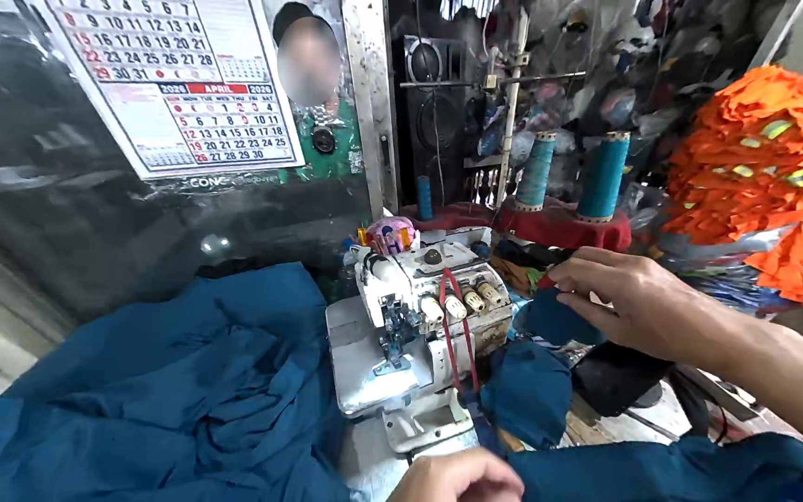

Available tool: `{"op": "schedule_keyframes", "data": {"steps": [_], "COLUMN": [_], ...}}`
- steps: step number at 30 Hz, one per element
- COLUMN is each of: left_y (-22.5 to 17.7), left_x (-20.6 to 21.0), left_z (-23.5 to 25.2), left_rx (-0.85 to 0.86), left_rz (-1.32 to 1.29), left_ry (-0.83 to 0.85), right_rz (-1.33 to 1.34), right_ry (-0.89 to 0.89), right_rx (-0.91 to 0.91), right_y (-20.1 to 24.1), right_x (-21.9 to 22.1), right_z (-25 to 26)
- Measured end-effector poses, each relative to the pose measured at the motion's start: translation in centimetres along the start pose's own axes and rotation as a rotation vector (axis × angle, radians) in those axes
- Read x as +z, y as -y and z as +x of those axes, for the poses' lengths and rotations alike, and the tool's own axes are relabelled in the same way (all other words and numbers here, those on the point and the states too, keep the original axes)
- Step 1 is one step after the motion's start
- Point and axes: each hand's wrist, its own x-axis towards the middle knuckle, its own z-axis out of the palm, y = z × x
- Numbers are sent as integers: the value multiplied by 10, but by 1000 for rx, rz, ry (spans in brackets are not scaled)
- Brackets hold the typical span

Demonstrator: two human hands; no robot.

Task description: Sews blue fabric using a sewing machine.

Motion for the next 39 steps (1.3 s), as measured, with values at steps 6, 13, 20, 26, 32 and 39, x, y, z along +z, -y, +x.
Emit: {"op": "schedule_keyframes", "data": {"steps": [6,13,20,26,32,39], "left_y": [38,33,32,16,4,46], "left_x": [83,113,90,-8,-113,-96], "left_z": [30,5,-13,-73,-106,-142], "left_rx": [-35,-57,-153,-103,-344,-459], "left_rz": [-927,-1595,-985,-192,241,473], "left_ry": [-401,-473,-773,-623,-439,-446], "right_rz": [218,548,812,1118,1365,1242], "right_ry": [-32,4,-93,-87,-267,-44], "right_rx": [137,371,527,495,631,668], "right_y": [86,121,131,181,267,290], "right_x": [-7,46,78,104,175,206], "right_z": [-21,-64,-84,-59,-35,-56]}}
